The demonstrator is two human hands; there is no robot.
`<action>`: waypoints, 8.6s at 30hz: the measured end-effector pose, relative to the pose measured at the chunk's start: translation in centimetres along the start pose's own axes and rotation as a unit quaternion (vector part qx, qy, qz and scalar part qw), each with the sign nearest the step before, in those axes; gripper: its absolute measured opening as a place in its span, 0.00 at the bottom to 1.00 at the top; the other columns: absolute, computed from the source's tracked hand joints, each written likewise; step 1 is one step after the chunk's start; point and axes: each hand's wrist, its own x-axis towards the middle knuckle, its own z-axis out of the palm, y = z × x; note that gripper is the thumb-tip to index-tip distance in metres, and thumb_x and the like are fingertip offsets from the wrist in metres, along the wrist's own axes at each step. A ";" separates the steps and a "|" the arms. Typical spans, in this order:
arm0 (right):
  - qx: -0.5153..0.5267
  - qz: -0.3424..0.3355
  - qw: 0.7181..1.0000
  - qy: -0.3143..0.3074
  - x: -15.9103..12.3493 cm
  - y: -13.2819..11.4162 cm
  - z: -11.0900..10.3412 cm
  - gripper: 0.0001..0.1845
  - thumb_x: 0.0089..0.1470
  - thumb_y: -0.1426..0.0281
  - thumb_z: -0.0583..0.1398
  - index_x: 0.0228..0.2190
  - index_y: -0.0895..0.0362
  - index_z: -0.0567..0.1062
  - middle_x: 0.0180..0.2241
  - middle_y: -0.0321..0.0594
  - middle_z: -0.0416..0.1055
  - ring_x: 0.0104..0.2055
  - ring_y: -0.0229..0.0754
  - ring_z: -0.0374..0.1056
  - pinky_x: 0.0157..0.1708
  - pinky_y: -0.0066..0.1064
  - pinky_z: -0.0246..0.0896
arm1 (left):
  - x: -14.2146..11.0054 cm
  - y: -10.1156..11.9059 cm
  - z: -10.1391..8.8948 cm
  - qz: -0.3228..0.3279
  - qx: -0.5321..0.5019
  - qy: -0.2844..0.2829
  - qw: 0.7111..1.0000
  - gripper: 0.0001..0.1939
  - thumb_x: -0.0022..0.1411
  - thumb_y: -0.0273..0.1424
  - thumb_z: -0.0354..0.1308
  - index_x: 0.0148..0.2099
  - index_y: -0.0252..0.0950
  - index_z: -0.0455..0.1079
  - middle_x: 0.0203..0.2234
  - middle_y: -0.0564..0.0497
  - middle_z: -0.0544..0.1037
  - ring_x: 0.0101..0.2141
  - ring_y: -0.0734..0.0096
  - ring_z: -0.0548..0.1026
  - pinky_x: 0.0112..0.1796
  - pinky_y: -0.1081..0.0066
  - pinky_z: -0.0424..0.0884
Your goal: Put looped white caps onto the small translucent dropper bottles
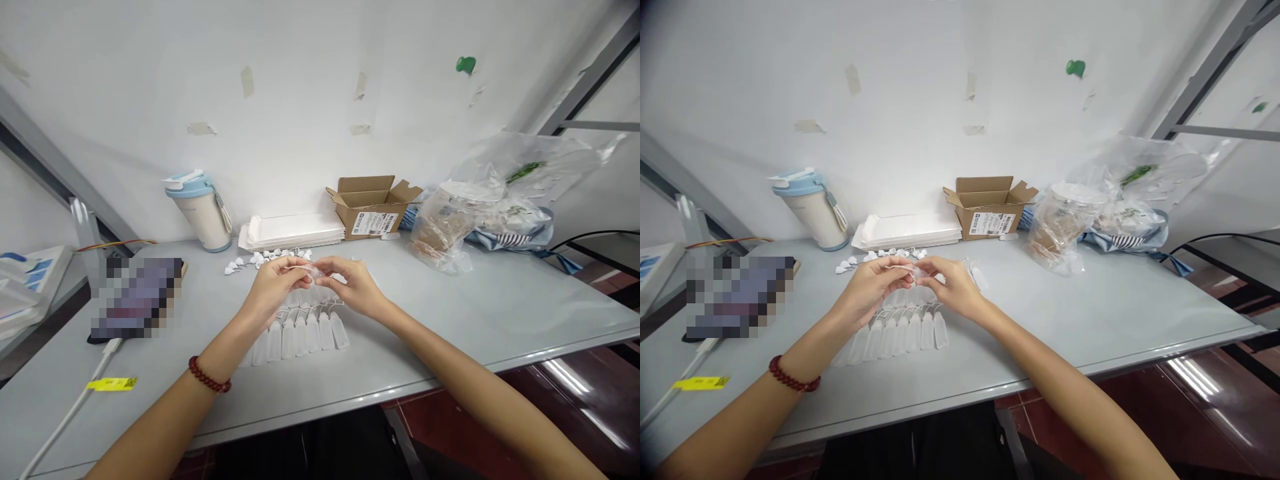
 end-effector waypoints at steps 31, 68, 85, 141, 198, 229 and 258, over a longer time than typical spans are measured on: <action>0.140 0.056 0.986 0.067 0.1 0.1 0.3 0.14 0.46 0.61 0.65 0.34 0.56 0.73 0.33 0.39 0.74 0.36 0.40 0.71 0.39 0.34 0.68 | 0.1 -0.3 0.3 0.128 0.104 -0.007 0.986 0.08 0.52 0.34 0.64 0.30 0.34 0.72 0.26 0.53 0.73 0.26 0.77 0.68 0.28 0.75 0.67; 0.016 0.035 0.997 0.069 -0.3 -1.0 0.1 0.12 0.50 0.67 0.62 0.39 0.54 0.72 0.35 0.40 0.75 0.39 0.41 0.71 0.29 0.29 0.65 | 0.2 -0.3 0.0 0.140 0.069 -0.022 0.988 0.11 0.49 0.33 0.67 0.36 0.35 0.74 0.35 0.48 0.78 0.38 0.66 0.74 0.40 0.66 0.71; 0.149 0.144 0.972 0.114 0.2 -0.6 -0.2 0.15 0.42 0.63 0.66 0.31 0.58 0.73 0.33 0.41 0.71 0.37 0.41 0.68 0.21 0.26 0.66 | -0.2 -1.0 0.5 0.343 0.307 0.080 0.884 0.20 0.54 0.25 0.57 0.50 0.38 0.63 0.48 0.45 0.69 0.45 0.62 0.71 0.41 0.63 0.70; -0.018 0.284 0.826 -0.486 0.4 0.6 -5.5 0.09 0.46 0.67 0.60 0.27 0.62 0.73 0.23 0.38 0.73 0.23 0.35 0.69 0.22 0.25 0.60 | -3.5 -1.8 2.9 0.247 0.568 -0.227 0.752 0.20 0.52 0.44 0.63 0.39 0.36 0.62 0.37 0.47 0.67 0.41 0.58 0.62 0.40 0.59 0.63; -0.469 0.223 0.854 0.016 0.4 12.7 -11.9 0.22 0.52 0.81 0.52 0.48 0.60 0.70 0.51 0.52 0.67 0.54 0.56 0.56 0.48 0.43 0.56 | 8.0 0.1 -1.6 0.215 0.622 0.107 0.745 0.10 0.59 0.26 0.49 0.39 0.34 0.71 0.34 0.41 0.73 0.40 0.53 0.72 0.41 0.60 0.67; -0.120 -0.101 0.988 0.008 -0.4 0.8 -0.3 0.10 0.57 0.72 0.56 0.42 0.55 0.71 0.38 0.43 0.73 0.40 0.42 0.69 0.40 0.35 0.66 | -0.5 0.0 -1.2 0.228 0.292 0.024 0.928 0.07 0.57 0.34 0.58 0.36 0.38 0.75 0.32 0.51 0.79 0.35 0.67 0.74 0.35 0.68 0.68; 0.439 0.163 0.883 -0.032 0.2 0.3 -1.2 0.16 0.48 0.67 0.65 0.41 0.56 0.72 0.35 0.41 0.77 0.39 0.43 0.74 0.47 0.40 0.63 | 0.0 -0.6 0.3 0.491 0.442 0.022 0.750 0.15 0.58 0.32 0.60 0.47 0.33 0.67 0.40 0.43 0.73 0.43 0.60 0.70 0.43 0.60 0.69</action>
